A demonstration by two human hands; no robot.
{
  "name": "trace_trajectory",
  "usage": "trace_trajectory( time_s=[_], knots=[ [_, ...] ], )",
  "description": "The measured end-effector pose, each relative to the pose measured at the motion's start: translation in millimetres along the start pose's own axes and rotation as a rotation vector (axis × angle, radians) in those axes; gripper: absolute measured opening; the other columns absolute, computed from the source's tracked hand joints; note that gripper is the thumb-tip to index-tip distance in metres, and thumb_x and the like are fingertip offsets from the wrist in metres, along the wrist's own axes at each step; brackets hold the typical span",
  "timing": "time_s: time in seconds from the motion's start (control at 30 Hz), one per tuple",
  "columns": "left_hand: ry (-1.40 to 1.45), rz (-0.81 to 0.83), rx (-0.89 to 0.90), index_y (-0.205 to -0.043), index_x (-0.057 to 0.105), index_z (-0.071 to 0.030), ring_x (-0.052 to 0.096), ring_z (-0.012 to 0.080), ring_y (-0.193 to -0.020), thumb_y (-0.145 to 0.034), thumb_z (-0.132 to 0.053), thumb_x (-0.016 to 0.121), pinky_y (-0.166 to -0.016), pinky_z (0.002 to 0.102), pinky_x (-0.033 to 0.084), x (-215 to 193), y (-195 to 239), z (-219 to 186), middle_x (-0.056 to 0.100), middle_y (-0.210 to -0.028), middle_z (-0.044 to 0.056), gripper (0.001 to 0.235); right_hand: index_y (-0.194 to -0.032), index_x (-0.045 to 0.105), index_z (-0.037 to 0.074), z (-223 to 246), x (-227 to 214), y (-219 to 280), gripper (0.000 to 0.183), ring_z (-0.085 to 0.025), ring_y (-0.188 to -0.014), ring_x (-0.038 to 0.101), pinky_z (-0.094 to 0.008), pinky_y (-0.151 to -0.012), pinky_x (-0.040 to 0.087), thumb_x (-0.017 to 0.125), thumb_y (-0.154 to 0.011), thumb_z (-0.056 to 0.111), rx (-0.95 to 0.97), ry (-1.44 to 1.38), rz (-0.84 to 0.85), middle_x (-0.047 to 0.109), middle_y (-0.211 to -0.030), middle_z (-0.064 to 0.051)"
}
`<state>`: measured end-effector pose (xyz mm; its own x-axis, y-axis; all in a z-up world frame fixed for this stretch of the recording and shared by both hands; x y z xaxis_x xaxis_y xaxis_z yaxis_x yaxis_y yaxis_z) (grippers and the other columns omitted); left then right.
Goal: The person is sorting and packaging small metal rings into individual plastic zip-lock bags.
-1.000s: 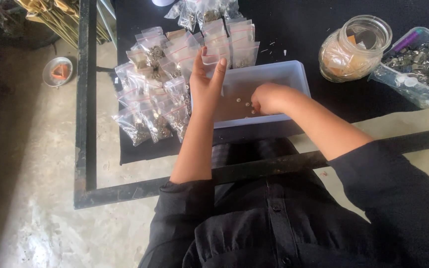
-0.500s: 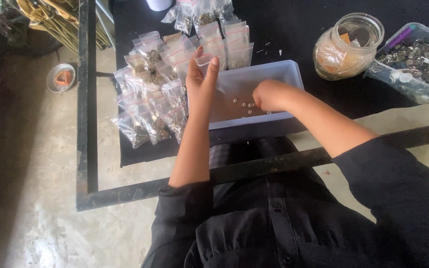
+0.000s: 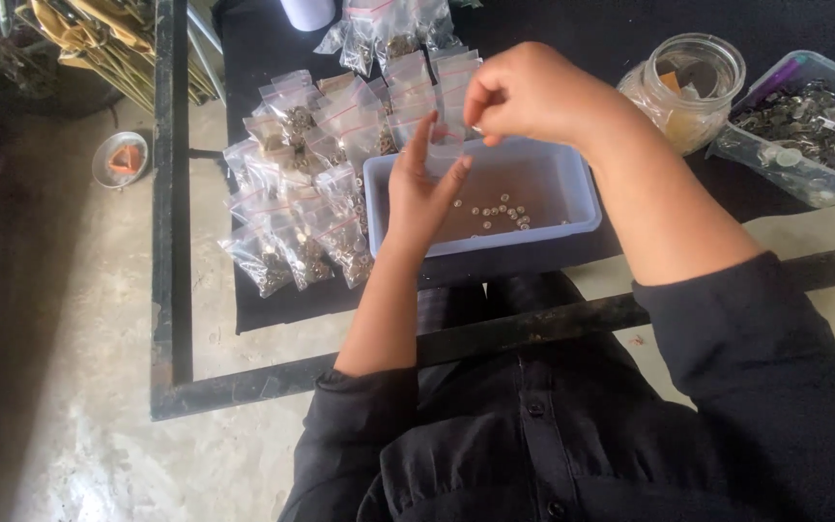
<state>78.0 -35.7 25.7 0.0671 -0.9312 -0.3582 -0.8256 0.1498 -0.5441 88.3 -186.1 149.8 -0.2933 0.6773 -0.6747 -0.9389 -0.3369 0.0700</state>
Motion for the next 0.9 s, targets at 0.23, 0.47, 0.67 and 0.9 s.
trace_trajectory(
  time_s=[0.23,0.47,0.67,0.9],
  knots=[
    [-0.033,0.041,-0.051,-0.151,0.045,-0.013,0.067,0.0287,-0.115,-0.093,-0.041,0.075,-0.094,0.04,0.051,7,2,12,0.069,-0.135,0.011,0.072,-0.092,0.079,0.017,12,24,-20,0.019,-0.011,-0.08,0.068,-0.03,-0.071,0.05,0.066,-0.085,0.006,-0.002,0.203,0.035,0.077,-0.089,0.002],
    [0.032,-0.005,-0.016,-0.151,0.044,-0.019,0.068,0.0209,-0.114,-0.096,-0.041,0.074,-0.097,0.035,0.05,-2,3,4,0.071,-0.126,0.001,0.067,-0.098,0.079,0.007,-18,13,-11,0.017,-0.02,-0.091,0.067,-0.036,-0.078,0.047,0.066,-0.097,0.018,-0.377,0.26,-0.142,0.075,-0.094,-0.005],
    [0.138,-0.106,-0.212,-0.15,0.048,-0.018,0.051,0.0078,-0.079,-0.093,-0.045,0.072,-0.077,0.026,0.044,-17,1,4,0.069,-0.127,-0.001,0.068,-0.147,0.051,0.003,-102,-1,51,0.057,-0.041,-0.126,0.054,-0.056,-0.101,0.043,0.061,-0.1,0.035,0.189,0.444,-0.166,0.054,-0.144,-0.021],
    [0.078,-0.208,-0.204,-0.15,0.048,-0.018,0.056,0.0202,-0.126,-0.093,-0.054,0.068,-0.106,0.038,0.043,-23,2,9,0.069,-0.129,-0.002,0.07,-0.162,0.027,0.008,-153,27,71,0.068,-0.039,-0.138,0.045,-0.047,-0.111,0.037,0.046,-0.098,0.019,0.512,0.123,-0.215,0.043,-0.156,-0.022]
  ],
)
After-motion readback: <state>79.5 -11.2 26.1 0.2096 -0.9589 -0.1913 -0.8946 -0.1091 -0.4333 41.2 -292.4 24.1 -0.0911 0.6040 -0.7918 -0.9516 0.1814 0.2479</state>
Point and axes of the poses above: each hand's wrist, its own y-axis away from the middle knuckle, its own x-axis out of the palm, z = x × y, the point moved 7 cm from there along -y, towards the middle knuckle
